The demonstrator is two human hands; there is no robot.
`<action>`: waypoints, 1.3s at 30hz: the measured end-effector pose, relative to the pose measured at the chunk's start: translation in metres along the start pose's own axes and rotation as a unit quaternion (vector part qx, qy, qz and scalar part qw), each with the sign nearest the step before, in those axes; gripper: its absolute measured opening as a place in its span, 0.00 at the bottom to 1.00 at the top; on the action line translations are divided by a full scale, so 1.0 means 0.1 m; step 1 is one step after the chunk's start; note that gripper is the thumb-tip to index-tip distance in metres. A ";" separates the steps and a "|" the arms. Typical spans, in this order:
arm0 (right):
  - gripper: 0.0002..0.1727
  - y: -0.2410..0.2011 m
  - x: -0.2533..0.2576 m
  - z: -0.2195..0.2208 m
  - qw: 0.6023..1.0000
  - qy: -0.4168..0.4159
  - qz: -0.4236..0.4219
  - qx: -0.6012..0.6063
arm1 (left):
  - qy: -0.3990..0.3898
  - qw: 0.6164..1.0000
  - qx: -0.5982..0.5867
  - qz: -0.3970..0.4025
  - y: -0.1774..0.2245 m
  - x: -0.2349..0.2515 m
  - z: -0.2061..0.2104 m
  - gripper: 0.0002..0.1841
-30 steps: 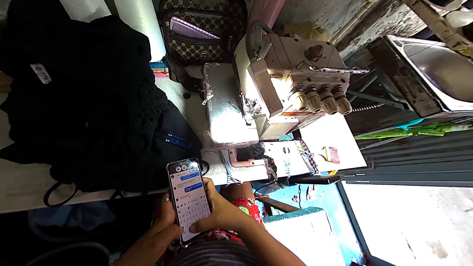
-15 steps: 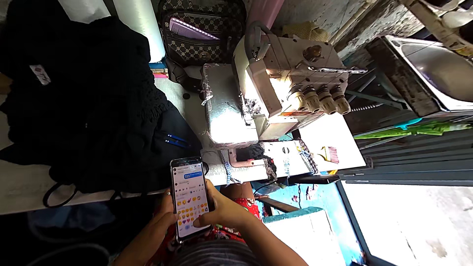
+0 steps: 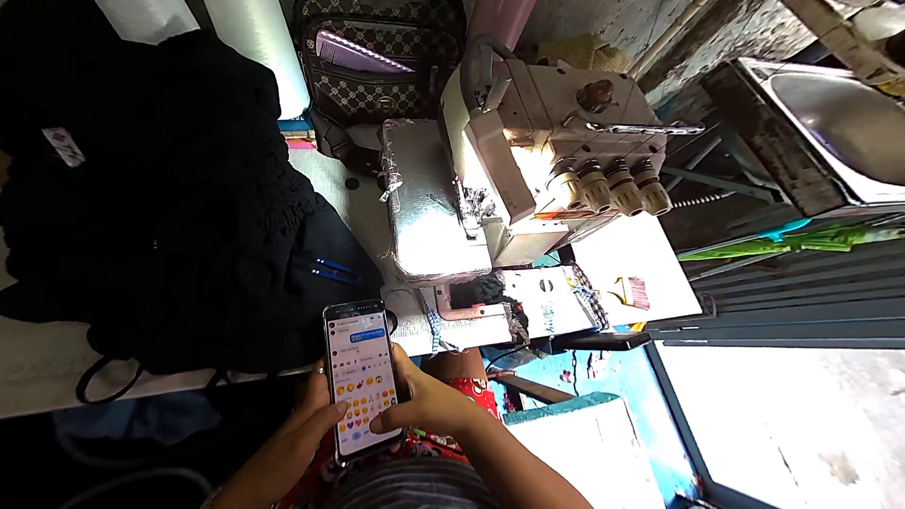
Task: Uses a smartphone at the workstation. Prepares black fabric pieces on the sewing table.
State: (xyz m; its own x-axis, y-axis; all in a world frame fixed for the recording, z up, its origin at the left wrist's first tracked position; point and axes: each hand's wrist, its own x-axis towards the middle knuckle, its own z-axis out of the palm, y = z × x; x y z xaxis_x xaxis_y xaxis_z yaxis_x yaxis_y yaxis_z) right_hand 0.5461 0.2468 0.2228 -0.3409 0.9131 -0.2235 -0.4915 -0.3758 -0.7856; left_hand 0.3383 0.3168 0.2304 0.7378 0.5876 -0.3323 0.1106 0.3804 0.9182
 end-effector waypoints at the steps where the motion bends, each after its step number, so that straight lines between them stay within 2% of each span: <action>1: 0.45 0.00 0.00 0.00 1.000 -0.002 0.000 0.001 | 0.000 1.000 -0.002 0.001 0.00 0.00 0.00 0.39; 8: 0.44 -0.01 0.00 0.00 1.000 -0.001 0.001 -0.007 | -0.021 1.000 -0.009 0.014 -0.02 0.00 -0.03 0.39; 11: 0.33 0.00 0.00 -0.02 1.000 0.012 0.006 -0.010 | -0.026 0.999 -0.012 0.021 -0.05 -0.02 -0.06 0.42; 12: 0.27 0.00 0.01 -0.03 0.999 0.026 0.019 -0.008 | -0.028 0.999 -0.017 0.021 -0.04 -0.02 -0.05 0.43; 14: 0.24 -0.03 0.01 -0.04 0.996 0.057 0.066 -0.003 | -0.025 0.999 -0.018 0.007 0.01 -0.03 -0.02 0.43; 17: 0.26 -0.05 0.00 -0.05 0.992 0.081 0.098 -0.005 | -0.030 0.999 -0.025 -0.005 0.07 -0.04 0.02 0.42; 26: 0.26 0.00 0.02 -0.07 0.991 0.090 0.097 0.007 | -0.030 0.999 -0.017 -0.006 0.08 -0.07 0.05 0.42; 33: 0.26 0.01 0.01 -0.06 0.996 0.052 0.075 0.005 | -0.018 0.999 -0.027 0.013 -0.03 -0.05 -0.02 0.43; 39: 0.26 0.06 0.03 -0.07 0.996 0.010 0.065 0.063 | 0.008 0.996 -0.084 0.008 -0.06 -0.07 -0.06 0.43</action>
State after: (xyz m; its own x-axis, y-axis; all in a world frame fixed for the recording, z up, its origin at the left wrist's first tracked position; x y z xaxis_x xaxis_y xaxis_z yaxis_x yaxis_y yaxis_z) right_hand 0.5479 0.2480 0.2135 -0.3927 0.8579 -0.3314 -0.5406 -0.5069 -0.6714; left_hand 0.3284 0.3151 0.2256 0.7272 0.6053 -0.3236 -0.0140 0.4844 0.8747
